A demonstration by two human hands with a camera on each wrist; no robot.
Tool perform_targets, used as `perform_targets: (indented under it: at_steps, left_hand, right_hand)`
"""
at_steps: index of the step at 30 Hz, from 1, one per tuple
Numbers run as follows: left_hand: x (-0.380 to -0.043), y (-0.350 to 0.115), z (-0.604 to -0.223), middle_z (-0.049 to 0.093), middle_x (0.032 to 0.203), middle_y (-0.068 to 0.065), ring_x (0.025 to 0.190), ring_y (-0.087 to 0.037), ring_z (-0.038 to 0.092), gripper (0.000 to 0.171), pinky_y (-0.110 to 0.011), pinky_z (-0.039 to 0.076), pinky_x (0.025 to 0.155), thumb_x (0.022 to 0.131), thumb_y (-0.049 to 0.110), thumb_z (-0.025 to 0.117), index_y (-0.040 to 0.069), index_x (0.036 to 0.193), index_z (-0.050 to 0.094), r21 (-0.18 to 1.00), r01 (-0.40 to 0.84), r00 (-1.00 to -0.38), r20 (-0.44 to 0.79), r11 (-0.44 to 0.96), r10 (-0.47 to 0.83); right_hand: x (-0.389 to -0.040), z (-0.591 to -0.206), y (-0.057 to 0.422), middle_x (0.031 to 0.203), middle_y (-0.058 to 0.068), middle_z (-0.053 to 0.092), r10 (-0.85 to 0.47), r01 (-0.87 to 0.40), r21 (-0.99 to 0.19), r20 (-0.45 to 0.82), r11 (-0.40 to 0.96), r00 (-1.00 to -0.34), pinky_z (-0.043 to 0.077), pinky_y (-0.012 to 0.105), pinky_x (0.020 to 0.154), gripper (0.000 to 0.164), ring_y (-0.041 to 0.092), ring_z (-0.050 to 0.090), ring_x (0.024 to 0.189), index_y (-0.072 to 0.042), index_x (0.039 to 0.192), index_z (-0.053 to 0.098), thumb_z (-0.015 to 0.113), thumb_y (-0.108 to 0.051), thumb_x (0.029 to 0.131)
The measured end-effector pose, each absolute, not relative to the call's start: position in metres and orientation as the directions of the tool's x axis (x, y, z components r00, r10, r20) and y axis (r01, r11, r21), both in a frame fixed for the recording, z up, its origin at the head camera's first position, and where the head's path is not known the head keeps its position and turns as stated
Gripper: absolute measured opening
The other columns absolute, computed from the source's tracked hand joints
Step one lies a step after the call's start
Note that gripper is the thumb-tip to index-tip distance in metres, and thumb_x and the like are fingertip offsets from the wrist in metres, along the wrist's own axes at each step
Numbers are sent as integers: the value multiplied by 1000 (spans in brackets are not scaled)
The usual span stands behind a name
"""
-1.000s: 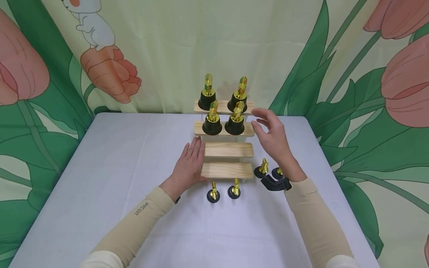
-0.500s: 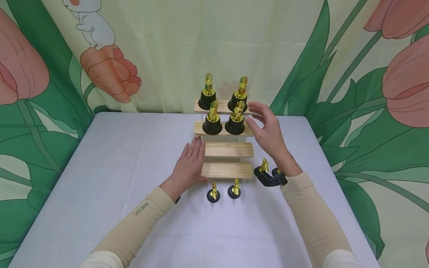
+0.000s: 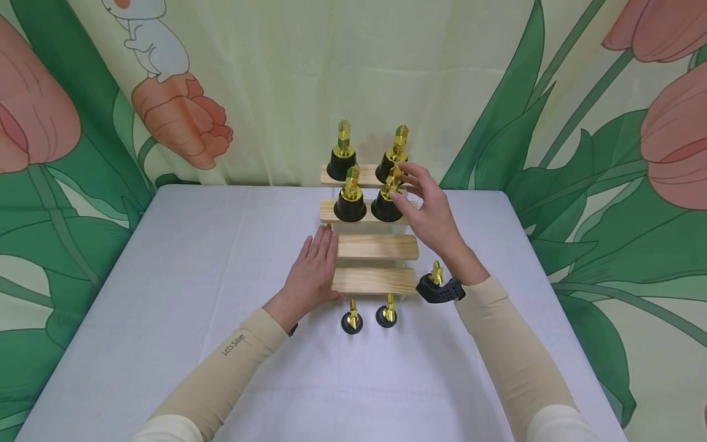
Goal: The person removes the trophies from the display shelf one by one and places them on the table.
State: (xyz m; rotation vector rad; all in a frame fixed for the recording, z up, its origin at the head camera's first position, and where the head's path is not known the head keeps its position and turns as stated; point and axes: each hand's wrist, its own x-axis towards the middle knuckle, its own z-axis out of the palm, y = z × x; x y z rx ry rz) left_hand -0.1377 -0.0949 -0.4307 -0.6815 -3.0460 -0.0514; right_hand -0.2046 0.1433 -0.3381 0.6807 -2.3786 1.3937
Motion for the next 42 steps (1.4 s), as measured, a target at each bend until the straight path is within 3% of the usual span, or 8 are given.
perform_targets:
  at_steps: [22, 42]
  left_hand:
    - [-138, -95, -432, 8, 164, -29, 154, -38, 8, 139, -49, 16, 125, 62, 58, 88, -10, 154, 10, 24, 426, -904, 48, 904, 425]
    - [-138, -93, -429, 8, 164, -28, 154, -38, 9, 138, -49, 15, 125, 61, 56, 90, -9, 155, 12, 22, 415, -910, 29, 909, 415]
  right_hand:
    - [-208, -336, 139, 131, 12, 58, -223, -558, -716, 514, 420, -828, 48, 39, 107, 52, 27, 61, 120, -8, 142, 47, 67, -11, 94]
    - [-196, -332, 150, 132, 12, 59, -204, -550, -710, 517, 440, -831, 47, 41, 108, 51, 28, 62, 120, -5, 141, 48, 66, -8, 94]
